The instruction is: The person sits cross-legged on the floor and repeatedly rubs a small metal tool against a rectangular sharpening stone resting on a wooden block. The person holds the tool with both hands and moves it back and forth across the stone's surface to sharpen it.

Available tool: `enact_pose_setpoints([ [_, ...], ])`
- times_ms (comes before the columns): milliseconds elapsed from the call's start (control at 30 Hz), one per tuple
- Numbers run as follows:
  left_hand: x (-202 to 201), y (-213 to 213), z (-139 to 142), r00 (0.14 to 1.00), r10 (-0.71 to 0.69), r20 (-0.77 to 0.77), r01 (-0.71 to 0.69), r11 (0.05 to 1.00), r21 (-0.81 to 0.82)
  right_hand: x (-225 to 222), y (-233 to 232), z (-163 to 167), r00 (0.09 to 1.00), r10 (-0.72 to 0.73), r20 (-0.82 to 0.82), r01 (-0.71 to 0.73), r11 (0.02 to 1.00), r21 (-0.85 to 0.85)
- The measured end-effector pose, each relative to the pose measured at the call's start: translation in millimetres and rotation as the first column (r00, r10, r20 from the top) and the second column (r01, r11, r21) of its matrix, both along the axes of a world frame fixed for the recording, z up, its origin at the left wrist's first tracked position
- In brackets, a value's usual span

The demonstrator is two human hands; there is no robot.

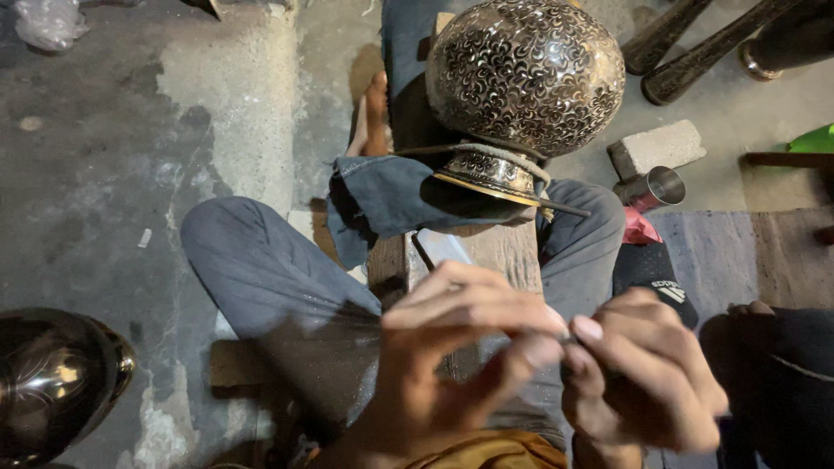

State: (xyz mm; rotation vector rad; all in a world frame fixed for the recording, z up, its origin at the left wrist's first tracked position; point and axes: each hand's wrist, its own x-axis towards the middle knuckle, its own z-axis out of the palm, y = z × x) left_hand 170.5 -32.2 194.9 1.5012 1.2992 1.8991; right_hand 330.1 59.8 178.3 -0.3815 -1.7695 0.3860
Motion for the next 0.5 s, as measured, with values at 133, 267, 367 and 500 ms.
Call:
enact_pose_setpoints([
  [133, -5, 2, -4, 0.997, 0.002, 0.079, 0.009, 0.991, -0.133, 3, 1, -15, 0.993, 0.005, 0.12, 0.016, 0.985, -0.174],
  [267, 4, 6, -3, 0.998, -0.008, 0.065, 0.017, 0.991, -0.131, 3, -1, -25, 0.993, 0.105, 0.052, -0.092, 0.973, -0.214],
  [367, 3, 6, -2, 0.975, -0.064, 0.215, 0.096, 0.985, -0.143, -1, -4, -29, 0.987, 0.158, -0.033, -0.161, 0.966, -0.201],
  [500, 2, 1, 6, 0.919, -0.105, 0.38, 0.201, 0.954, -0.222, -7, -11, -29, 0.937, 0.263, -0.228, -0.317, 0.916, -0.245],
])
